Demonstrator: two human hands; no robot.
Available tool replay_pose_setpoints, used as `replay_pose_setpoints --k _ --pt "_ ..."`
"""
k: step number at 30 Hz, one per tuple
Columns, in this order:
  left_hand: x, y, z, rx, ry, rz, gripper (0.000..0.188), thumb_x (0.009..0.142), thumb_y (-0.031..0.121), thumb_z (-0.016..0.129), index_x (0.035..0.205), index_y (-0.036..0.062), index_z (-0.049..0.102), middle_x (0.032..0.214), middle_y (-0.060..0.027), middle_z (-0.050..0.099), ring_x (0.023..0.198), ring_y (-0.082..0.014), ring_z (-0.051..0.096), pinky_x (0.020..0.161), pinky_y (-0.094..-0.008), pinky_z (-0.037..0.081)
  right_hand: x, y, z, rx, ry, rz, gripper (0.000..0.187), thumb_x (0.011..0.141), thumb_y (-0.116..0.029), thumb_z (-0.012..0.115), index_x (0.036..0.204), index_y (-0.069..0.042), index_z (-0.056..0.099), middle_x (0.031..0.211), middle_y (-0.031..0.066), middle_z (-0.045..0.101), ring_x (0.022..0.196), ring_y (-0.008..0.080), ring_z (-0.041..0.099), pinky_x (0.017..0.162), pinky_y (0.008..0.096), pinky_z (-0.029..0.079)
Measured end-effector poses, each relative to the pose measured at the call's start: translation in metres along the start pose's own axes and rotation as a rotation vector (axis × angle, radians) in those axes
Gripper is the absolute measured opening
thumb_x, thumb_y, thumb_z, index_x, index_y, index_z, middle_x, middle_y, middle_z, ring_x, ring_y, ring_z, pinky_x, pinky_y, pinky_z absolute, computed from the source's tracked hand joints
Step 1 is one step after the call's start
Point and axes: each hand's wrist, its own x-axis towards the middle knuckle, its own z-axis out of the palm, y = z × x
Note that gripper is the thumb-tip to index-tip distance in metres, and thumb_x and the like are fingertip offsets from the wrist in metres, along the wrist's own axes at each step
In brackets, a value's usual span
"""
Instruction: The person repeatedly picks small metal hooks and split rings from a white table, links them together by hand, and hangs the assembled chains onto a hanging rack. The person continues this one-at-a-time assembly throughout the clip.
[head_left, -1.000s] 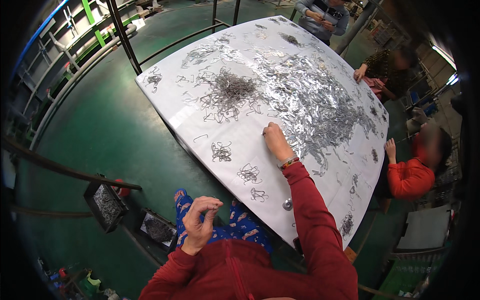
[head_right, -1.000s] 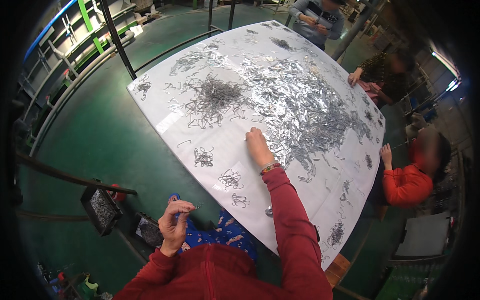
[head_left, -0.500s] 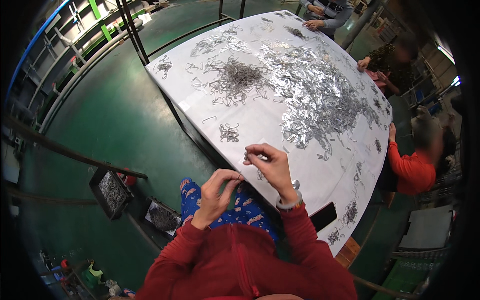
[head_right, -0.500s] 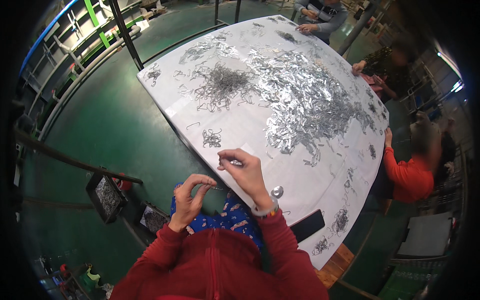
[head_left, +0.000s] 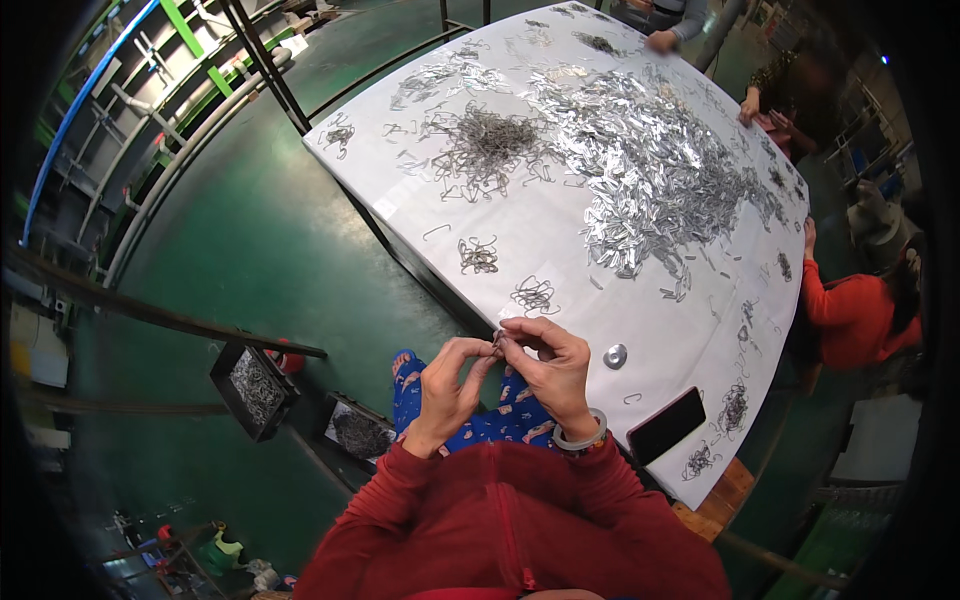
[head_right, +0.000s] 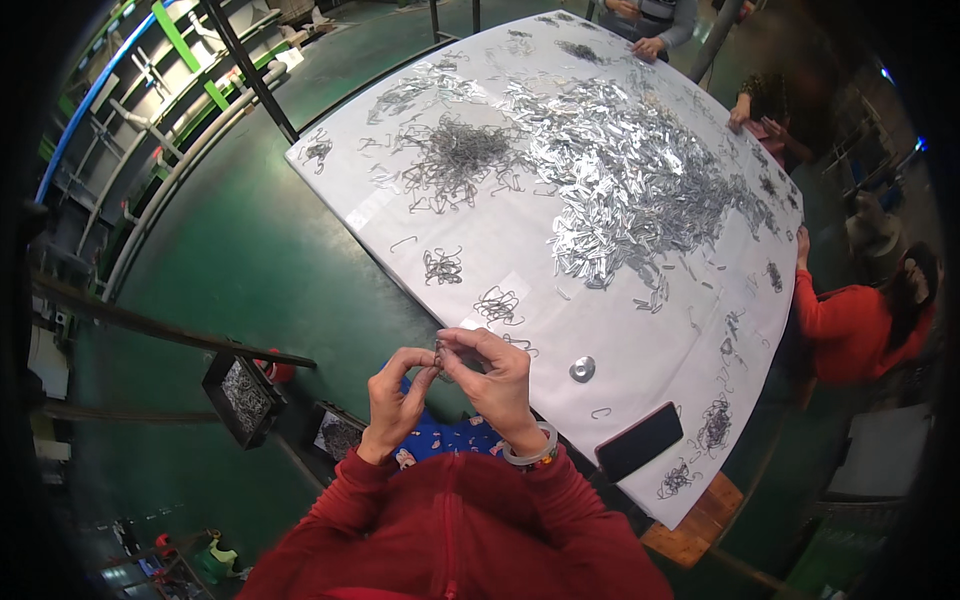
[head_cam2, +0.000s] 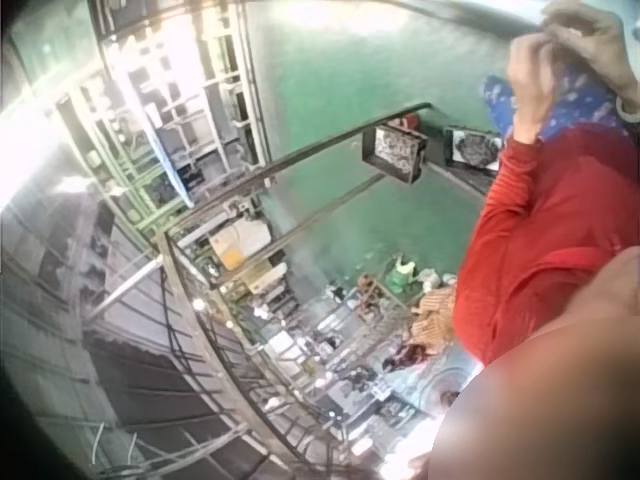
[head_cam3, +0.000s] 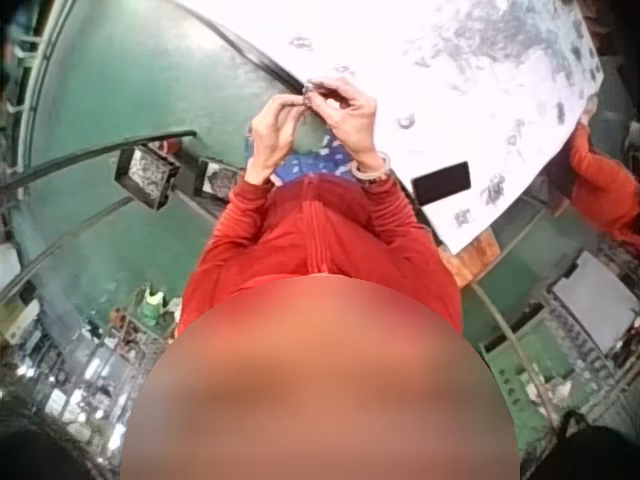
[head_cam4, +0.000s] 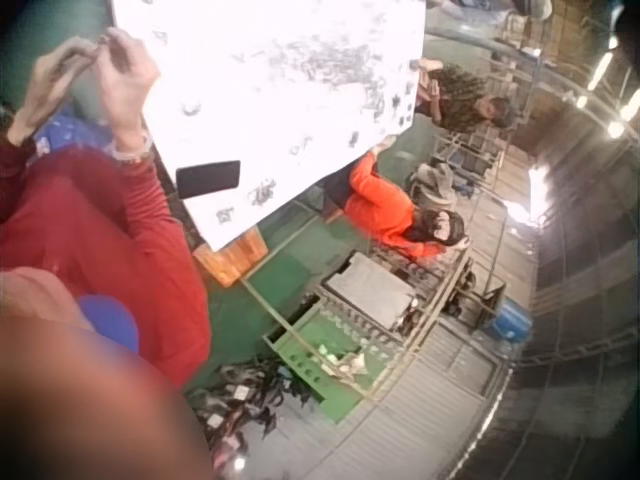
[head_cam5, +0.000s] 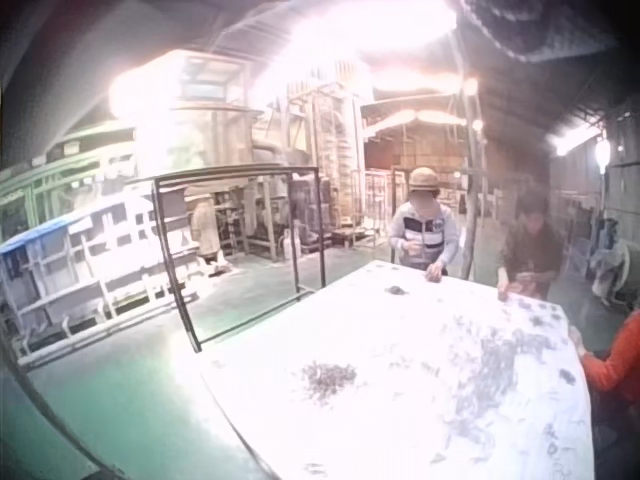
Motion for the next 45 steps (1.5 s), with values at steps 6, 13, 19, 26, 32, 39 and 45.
replay_pose_setpoints --k 6,13,19,26,32,39,45 --pt "-0.006 -0.020 0.000 0.005 0.003 -0.050 0.015 0.083 -0.006 0.066 0.095 0.0008 0.061 0.093 -0.0121 0.067 0.086 -0.0232 0.067 0.074 -0.0307 0.052 -0.002 0.012 0.004 0.044 -0.019 -0.076 0.018 0.079 0.014 0.065 0.095 0.007 0.066 0.090 0.0114 0.067 0.080 0.0146 0.066 0.072 0.0231 0.054" --pt "0.034 -0.037 0.008 -0.383 0.322 -0.063 0.023 0.098 0.015 0.052 0.111 -0.0018 0.061 0.109 -0.0132 0.066 0.097 -0.0224 0.065 0.081 -0.0309 0.051 -0.007 0.012 -0.002 0.148 -0.091 0.003 0.020 0.077 0.018 0.061 0.093 0.007 0.065 0.087 0.0147 0.066 0.077 0.0176 0.064 0.072 0.0282 0.054" --pt "0.222 -0.124 0.062 0.349 -0.118 -0.024 0.030 0.094 0.025 0.060 0.089 -0.0032 0.068 0.075 -0.0133 0.068 0.065 -0.0201 0.064 0.062 -0.0318 0.047 -0.009 0.011 -0.015 0.155 -0.117 -0.075 0.020 0.073 0.015 0.067 0.091 0.006 0.068 0.083 0.0140 0.068 0.075 0.0192 0.066 0.067 0.0276 0.053" --pt "0.314 -0.190 0.147 0.891 -0.234 0.109 0.025 0.079 0.023 0.068 0.076 -0.0015 0.069 0.077 -0.0239 0.066 0.075 -0.0411 0.065 0.072 -0.0481 0.052 -0.007 0.009 -0.028 0.097 -0.116 -0.097 0.020 0.071 0.014 0.070 0.089 0.005 0.068 0.079 0.0135 0.068 0.070 0.0193 0.066 0.062 0.0285 0.053" --pt "0.319 -0.177 0.138 1.109 -0.313 0.333 0.008 0.077 0.007 0.059 0.082 0.0014 0.063 0.083 -0.0181 0.065 0.083 -0.0347 0.065 0.065 -0.0425 0.056 -0.019 0.012 -0.028 0.145 -0.158 -0.136 0.021 0.072 0.016 0.067 0.091 0.006 0.067 0.084 0.0131 0.067 0.071 0.0178 0.065 0.063 0.0273 0.052" --pt "0.296 -0.115 0.065 1.000 -0.155 0.564 0.006 0.083 0.002 0.052 0.087 -0.0006 0.050 0.083 -0.0210 0.059 0.083 -0.0382 0.059 0.068 -0.0480 0.049 -0.028 0.000 -0.016 0.097 -0.165 -0.199 0.024 0.070 0.013 0.068 0.091 0.001 0.068 0.078 0.0081 0.065 0.068 0.0163 0.063 0.062 0.0258 0.050" --pt "0.200 -0.122 0.006 0.942 -0.551 0.250 0.007 0.083 0.002 0.050 0.078 -0.0030 0.050 0.070 -0.0253 0.059 0.069 -0.0440 0.060 0.063 -0.0531 0.048 -0.038 -0.006 -0.009 0.063 -0.135 -0.193 0.020 0.073 0.011 0.068 0.091 0.001 0.068 0.077 0.0084 0.066 0.068 0.0145 0.063 0.064 0.0247 0.051"
